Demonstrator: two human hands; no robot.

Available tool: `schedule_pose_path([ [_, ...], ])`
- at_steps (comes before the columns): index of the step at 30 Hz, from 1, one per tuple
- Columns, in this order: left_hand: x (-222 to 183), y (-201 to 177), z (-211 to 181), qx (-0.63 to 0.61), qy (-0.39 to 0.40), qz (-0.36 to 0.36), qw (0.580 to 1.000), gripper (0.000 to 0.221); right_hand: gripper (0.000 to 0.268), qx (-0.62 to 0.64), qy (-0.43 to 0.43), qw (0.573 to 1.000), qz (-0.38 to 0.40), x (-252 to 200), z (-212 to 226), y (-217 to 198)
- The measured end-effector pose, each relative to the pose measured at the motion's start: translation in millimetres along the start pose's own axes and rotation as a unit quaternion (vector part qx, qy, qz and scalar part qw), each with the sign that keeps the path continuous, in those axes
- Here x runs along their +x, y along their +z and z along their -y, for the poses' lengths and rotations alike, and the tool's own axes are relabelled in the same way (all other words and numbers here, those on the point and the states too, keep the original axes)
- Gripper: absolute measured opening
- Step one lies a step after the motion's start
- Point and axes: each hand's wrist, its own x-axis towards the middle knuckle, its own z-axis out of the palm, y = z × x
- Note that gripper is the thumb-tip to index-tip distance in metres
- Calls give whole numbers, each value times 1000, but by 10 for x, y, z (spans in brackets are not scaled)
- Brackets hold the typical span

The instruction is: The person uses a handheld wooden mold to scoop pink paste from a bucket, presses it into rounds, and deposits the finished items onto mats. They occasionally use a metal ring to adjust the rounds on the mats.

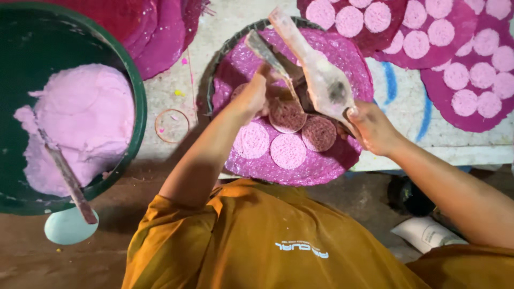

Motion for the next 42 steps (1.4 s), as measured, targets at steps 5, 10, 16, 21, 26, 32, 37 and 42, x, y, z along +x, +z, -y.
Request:
schedule_pose_path([
  [5,-358,26,174,340,-5,-89,936,52,77,10,-9,997,-76,36,34,113],
  [10,-744,-22,383,576,304,-137,747,53,90,140,-119,976,-120,-90,66,242],
  [16,-663,91,393,688,320,-105,643,52,104,253,-155,940,-165,-283,40,578],
  [21,-669,60,343,700,344,-94,619,58,110,310,-155,918,-193,-531,-204,734],
  [26,-746,61,385,683,335,-73,645,57,110,335,-170,891,-256,-753,-489,731],
  [32,-646,62,359,617,312,-39,722,100,91,386,-174,859,-288,-889,-680,677],
  [37,-397,80,267,680,221,32,698,118,96,368,-180,867,-283,-942,-711,640],
  [42,-370,80,186,686,199,50,698,120,100,348,-195,869,-291,-961,-728,642],
])
